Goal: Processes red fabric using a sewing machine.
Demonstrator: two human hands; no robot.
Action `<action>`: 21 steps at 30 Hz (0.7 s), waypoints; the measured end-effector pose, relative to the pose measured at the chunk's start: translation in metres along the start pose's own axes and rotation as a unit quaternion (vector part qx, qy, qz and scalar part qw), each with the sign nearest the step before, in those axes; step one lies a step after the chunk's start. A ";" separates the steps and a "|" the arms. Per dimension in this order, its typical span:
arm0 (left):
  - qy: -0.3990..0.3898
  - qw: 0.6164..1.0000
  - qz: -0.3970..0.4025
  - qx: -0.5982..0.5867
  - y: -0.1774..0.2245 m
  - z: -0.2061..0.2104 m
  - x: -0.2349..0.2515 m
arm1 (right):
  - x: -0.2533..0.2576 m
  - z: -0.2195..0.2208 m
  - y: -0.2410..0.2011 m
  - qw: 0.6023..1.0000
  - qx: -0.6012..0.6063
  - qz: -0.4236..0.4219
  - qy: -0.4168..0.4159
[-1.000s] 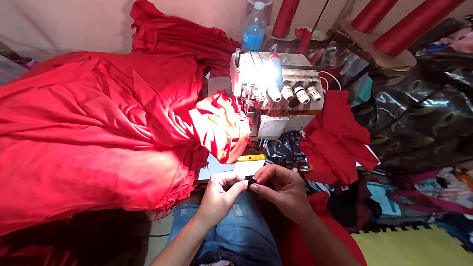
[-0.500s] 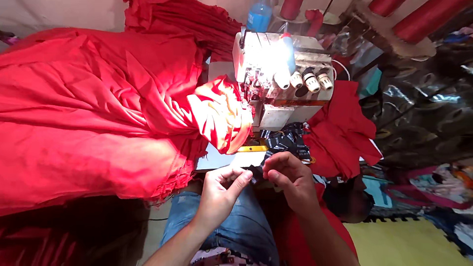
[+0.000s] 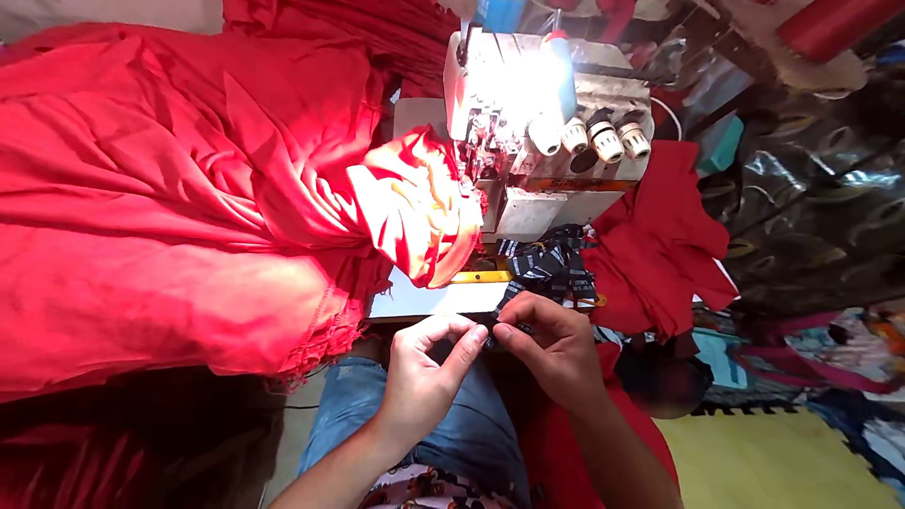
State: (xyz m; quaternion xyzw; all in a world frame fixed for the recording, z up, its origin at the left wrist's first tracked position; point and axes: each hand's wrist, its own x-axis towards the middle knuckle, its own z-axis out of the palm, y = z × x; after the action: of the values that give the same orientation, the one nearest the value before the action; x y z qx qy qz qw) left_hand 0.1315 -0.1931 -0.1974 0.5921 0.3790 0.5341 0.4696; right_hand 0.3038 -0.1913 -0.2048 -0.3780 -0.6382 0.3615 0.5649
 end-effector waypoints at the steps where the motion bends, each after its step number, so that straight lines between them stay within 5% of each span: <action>1: 0.000 1.000 0.002 0.004 0.000 0.000 0.000 | 0.000 0.000 0.000 1.000 0.001 0.001 0.001; 15: 0.016 0.999 0.035 -0.031 0.004 0.011 -0.014 | -0.007 0.005 -0.008 0.997 0.049 -0.050 0.024; 18: -0.050 0.989 0.116 0.075 0.012 0.002 -0.012 | -0.005 -0.006 -0.016 0.990 -0.067 -0.123 -0.005; 21: -0.105 0.923 0.240 0.280 0.027 -0.006 -0.007 | -0.002 -0.021 -0.036 0.962 -0.203 -0.173 -0.057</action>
State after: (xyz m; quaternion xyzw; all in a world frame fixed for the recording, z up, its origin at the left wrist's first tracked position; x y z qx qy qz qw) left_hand 0.1229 -0.2061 -0.1733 0.8255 0.3079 0.4376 0.1794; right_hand 0.3219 -0.2085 -0.1711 -0.3474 -0.7850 0.1418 0.4929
